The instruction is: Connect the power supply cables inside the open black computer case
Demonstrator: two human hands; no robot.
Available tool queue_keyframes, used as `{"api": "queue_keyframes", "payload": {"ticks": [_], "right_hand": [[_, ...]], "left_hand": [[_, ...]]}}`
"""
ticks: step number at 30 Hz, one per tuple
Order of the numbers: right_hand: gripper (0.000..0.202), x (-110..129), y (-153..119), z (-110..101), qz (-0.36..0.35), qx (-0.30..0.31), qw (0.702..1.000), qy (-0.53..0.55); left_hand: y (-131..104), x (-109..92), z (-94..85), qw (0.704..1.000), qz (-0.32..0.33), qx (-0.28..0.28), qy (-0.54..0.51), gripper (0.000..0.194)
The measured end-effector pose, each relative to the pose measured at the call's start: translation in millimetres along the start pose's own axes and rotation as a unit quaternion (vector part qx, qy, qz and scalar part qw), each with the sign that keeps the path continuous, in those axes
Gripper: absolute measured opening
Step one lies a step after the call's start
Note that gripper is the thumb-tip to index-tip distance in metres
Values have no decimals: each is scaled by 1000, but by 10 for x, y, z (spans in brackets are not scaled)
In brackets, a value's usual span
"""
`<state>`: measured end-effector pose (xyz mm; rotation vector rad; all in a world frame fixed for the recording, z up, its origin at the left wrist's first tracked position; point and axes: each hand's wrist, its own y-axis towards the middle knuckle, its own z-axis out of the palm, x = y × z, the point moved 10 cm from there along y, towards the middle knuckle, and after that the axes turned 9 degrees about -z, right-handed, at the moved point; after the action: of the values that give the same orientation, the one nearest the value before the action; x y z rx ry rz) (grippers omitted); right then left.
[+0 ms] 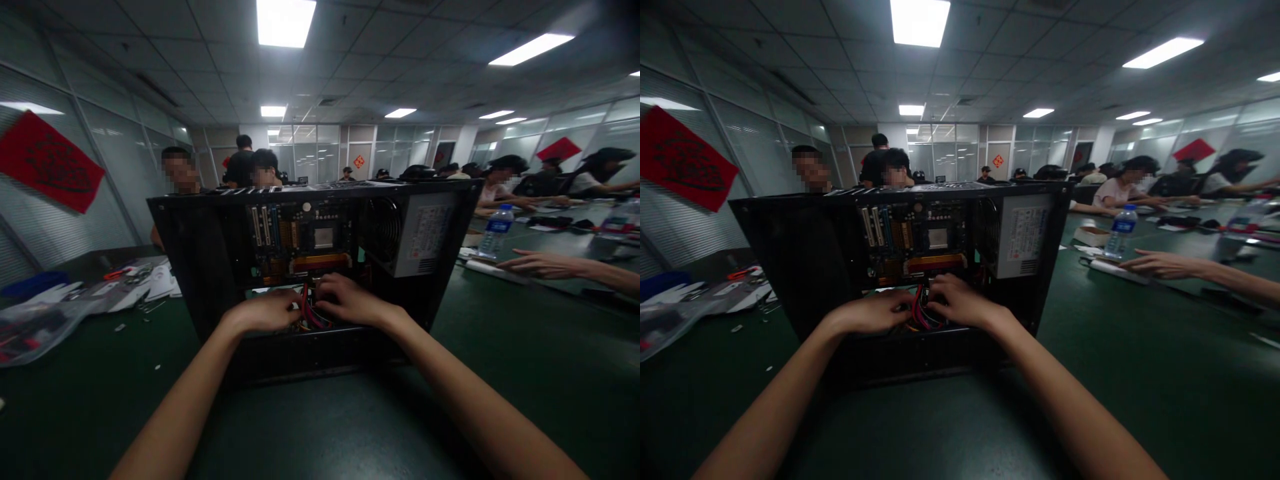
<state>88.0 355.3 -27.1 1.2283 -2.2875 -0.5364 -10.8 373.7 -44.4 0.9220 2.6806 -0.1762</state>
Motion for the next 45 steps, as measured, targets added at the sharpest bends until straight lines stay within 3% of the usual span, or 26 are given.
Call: {"api": "queue_keyframes", "payload": {"ticks": [2, 6, 12, 14, 16, 18, 20, 25, 29, 35, 39, 42, 45], "right_hand": [[23, 50, 18, -20, 4, -1, 999, 53], [28, 123, -19, 185, 21, 87, 974, 207], [30, 98, -53, 244, 54, 91, 963, 247], [37, 55, -35, 175, 65, 55, 973, 217], [38, 5, -17, 20, 73, -29, 973, 217], [32, -41, -27, -137, 78, -119, 958, 247], [27, -56, -41, -229, 76, -172, 944, 272], [20, 79, -23, -282, 46, -183, 953, 238], [19, 252, 27, -225, 2, -131, 978, 165], [22, 218, 69, -117, 34, -92, 972, 214], [25, 100, 46, -202, 76, -169, 941, 283], [28, 22, -12, -370, 94, -259, 902, 331], [29, 30, -42, -501, 97, -296, 874, 372]], "left_hand": [[11, -3, 59, 1000, -10, 23, -8, 32], [50, 6, 102, 998, -54, 29, -5, 26], [87, 56, -140, 989, -111, -95, -5, 25], [68, 78, -226, 983, -124, -133, 5, 25], [38, 73, -310, 978, -126, -167, 12, 22], [18, 46, -358, 977, -117, -179, 8, 22], [7, 7, -386, 979, -105, -175, -7, 24], [-21, 19, -458, 979, -124, -156, -46, 22], [-15, 80, -429, 981, -137, -115, -74, 22], [-21, 60, -560, 974, -75, -196, -91, 28], [19, 86, -514, 976, -80, -176, -103, 24], [36, 138, -513, 970, -96, -169, -147, 39], [38, 173, -498, 970, -102, -182, -126, 43]]}}
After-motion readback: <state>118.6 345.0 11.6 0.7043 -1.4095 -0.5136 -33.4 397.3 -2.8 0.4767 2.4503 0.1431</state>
